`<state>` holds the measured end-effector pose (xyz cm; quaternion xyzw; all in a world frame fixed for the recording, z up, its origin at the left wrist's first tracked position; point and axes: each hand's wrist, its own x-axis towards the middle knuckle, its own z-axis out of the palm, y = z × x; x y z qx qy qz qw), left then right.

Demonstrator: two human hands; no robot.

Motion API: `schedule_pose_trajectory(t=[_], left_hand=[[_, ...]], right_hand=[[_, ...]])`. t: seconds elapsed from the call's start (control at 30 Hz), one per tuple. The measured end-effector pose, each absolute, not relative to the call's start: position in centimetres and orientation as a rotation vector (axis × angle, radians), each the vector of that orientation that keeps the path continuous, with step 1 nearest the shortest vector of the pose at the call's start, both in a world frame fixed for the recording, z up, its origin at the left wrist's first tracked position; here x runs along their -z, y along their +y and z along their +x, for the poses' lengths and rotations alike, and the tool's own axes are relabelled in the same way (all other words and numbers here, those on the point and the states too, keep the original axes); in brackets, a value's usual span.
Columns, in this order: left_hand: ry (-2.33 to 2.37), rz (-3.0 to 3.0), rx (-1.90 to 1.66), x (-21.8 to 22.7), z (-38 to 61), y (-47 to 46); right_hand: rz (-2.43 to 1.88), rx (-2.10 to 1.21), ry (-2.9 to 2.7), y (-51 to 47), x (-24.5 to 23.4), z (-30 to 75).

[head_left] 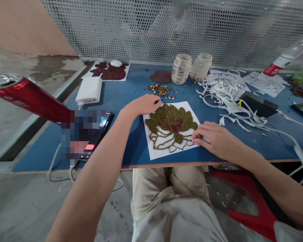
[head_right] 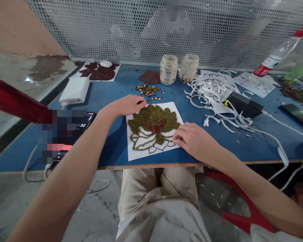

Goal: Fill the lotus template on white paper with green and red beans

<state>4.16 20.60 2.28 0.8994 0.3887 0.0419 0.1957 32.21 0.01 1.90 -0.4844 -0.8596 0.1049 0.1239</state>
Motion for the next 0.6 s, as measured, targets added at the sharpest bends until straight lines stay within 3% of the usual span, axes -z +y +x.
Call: schedule_pose_trajectory(t=[0.4, 0.6], left_hand=[[1.086, 2.531, -0.113, -2.4, 4.2, 20.5], [1.093, 2.547, -0.114, -2.3, 4.2, 20.4]], right_hand=[[-1.503, -0.775, -2.271, 1.3, -2.6, 32.7], [-1.387, -0.448, -2.171, 3.2, -3.4, 34.1]])
